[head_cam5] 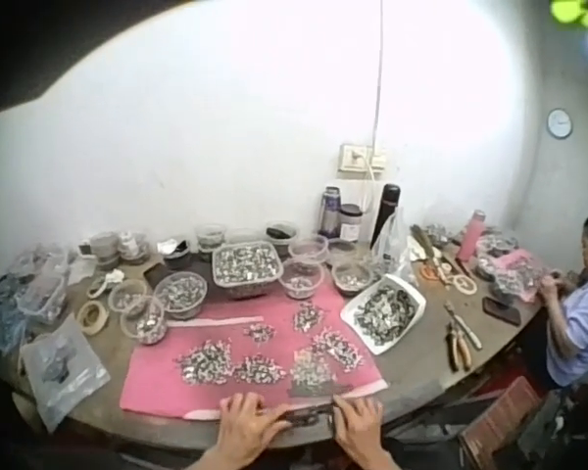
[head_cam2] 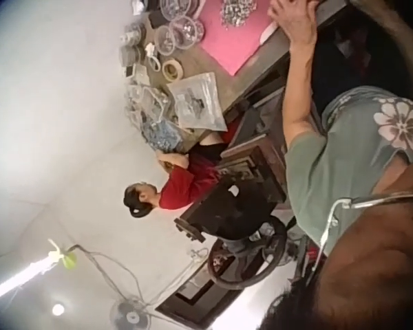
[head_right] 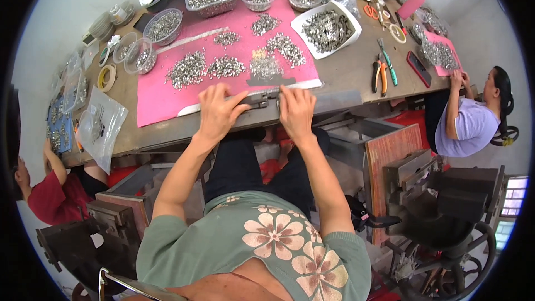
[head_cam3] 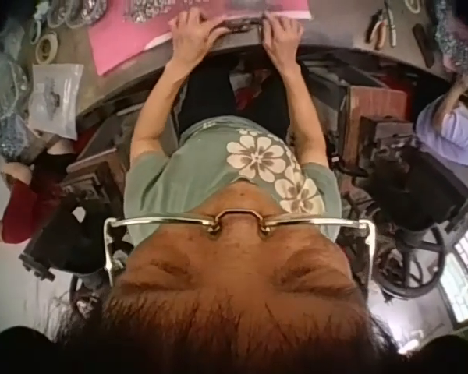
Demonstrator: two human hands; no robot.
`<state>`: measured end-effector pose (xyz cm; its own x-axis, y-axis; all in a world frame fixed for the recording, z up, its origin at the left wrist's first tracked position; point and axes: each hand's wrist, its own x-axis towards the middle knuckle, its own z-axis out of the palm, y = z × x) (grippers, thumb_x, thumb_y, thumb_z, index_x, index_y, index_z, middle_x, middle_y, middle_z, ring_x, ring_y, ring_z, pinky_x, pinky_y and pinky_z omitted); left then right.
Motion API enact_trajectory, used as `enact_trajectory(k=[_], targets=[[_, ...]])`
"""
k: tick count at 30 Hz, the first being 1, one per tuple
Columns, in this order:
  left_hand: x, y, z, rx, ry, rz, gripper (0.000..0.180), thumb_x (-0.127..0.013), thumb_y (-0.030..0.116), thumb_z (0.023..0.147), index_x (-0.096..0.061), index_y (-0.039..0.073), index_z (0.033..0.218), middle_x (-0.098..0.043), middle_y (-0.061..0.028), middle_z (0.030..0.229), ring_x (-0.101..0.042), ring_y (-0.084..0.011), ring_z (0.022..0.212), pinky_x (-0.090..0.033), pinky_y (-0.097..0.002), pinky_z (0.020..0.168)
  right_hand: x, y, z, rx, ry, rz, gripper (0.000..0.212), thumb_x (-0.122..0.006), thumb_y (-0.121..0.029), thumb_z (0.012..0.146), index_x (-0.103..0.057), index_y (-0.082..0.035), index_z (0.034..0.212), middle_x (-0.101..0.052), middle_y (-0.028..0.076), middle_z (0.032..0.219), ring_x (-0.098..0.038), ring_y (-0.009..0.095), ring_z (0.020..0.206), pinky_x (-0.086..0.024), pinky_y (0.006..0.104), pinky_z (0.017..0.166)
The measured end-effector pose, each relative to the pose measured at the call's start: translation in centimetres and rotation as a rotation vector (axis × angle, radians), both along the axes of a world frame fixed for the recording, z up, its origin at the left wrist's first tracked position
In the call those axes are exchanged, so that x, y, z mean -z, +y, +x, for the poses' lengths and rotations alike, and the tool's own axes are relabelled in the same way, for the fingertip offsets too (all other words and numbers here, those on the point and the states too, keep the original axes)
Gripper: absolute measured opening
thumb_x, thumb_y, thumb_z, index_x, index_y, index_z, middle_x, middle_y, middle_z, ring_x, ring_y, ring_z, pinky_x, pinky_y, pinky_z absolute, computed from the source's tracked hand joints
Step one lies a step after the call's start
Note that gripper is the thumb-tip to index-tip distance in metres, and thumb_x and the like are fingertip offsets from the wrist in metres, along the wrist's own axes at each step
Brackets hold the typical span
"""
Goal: The person sorts and arranges small metal parts by hand on a workbench, taking them from a plastic container and placing them into a tray.
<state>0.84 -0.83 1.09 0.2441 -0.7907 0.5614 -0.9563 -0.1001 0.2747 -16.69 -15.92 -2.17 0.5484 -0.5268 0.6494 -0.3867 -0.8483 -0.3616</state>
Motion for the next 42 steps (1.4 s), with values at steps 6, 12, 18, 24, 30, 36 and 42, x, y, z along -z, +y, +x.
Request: enact_trajectory(k=[6, 12, 18, 24, 30, 36, 42], targets=[[0.9, 0.7, -1.2, -0.112, 0.009, -0.065, 0.035, -0.078, 0.029, 0.083, -0.073, 0.022, 0.117, -0.057, -0.0075, 0.113, -0.051, -0.0277, 0.108, -0.034, -0.0463, 0.094, -2.4, 3.5, 0.4, -0.203, -0.363, 0.521, 0.015, -0.064, 0.0, 0.095, -0.073, 0.003, 0.107, -0.07, 0.011, 0.1, -0.065, 0.017, 0.088, -0.051, 0.0291, 0.078], [2.6, 1.5, -2.4, -0.076, 0.143, -0.122, 0.035, -0.079, 0.014, 0.08, -0.07, 0.014, 0.114, -0.059, -0.0036, 0.11, -0.054, -0.023, 0.109, -0.03, -0.0481, 0.101, -1.9, 4.1, -1.0, -0.264, -0.319, 0.559, 0.01, -0.066, 0.002, 0.092, -0.074, 0.003, 0.099, -0.07, 0.011, 0.09, -0.066, 0.02, 0.081, -0.052, 0.0308, 0.074], [-0.1, 1.2, -1.7, -0.101, 0.254, -0.126, 0.035, -0.077, 0.016, 0.084, -0.067, 0.015, 0.118, -0.063, -0.0029, 0.101, -0.06, -0.0226, 0.099, -0.029, -0.0497, 0.105, -3.5, -2.5, 2.9, -0.248, -0.182, 0.331, 0.006, -0.067, -0.003, 0.092, -0.071, -0.001, 0.096, -0.068, 0.012, 0.085, -0.065, 0.025, 0.074, -0.05, 0.0356, 0.071], [-1.3, -5.2, 8.3, -0.116, 0.25, -0.036, 0.012, -0.072, 0.025, 0.091, -0.073, 0.013, 0.092, -0.069, -0.003, 0.086, -0.063, -0.0234, 0.088, -0.031, -0.0526, 0.101, -4.3, -11.4, 10.8, -0.208, -0.062, 0.273, 0.008, -0.068, -0.005, 0.089, -0.072, -0.001, 0.096, -0.066, 0.015, 0.09, -0.066, 0.032, 0.08, -0.052, 0.0412, 0.074], [1.3, -10.2, 12.4, -0.239, 0.226, 0.101, 0.02, -0.077, 0.03, 0.085, -0.073, 0.012, 0.091, -0.069, -0.005, 0.091, -0.061, -0.0247, 0.095, -0.031, -0.0494, 0.096, -2.4, -14.1, 14.8, -0.14, 0.071, 0.202, 0.011, -0.077, -0.011, 0.08, -0.073, -0.002, 0.085, -0.067, 0.016, 0.085, -0.065, 0.035, 0.086, -0.051, 0.0462, 0.079], [2.6, -10.9, 12.4, -0.267, 0.092, 0.035, 0.02, -0.076, 0.03, 0.086, -0.072, 0.011, 0.089, -0.068, -0.006, 0.092, -0.061, -0.0254, 0.098, -0.031, -0.049, 0.098, -2.0, -14.4, 14.7, -0.127, 0.081, 0.186, 0.008, -0.075, -0.013, 0.081, -0.073, -0.006, 0.085, -0.068, 0.012, 0.085, -0.065, 0.033, 0.086, -0.048, 0.047, 0.08], [1.5, -9.7, 13.0, -0.146, 0.242, 0.074, 0.016, -0.075, 0.026, 0.087, -0.073, 0.01, 0.089, -0.068, -0.0093, 0.095, -0.061, -0.0296, 0.1, -0.03, -0.0552, 0.102, -1.5, -15.4, 13.6, -0.084, 0.062, 0.101, 0.008, -0.071, -0.014, 0.084, -0.074, -0.007, 0.085, -0.069, 0.012, 0.083, -0.066, 0.031, 0.084, -0.045, 0.0462, 0.078]])
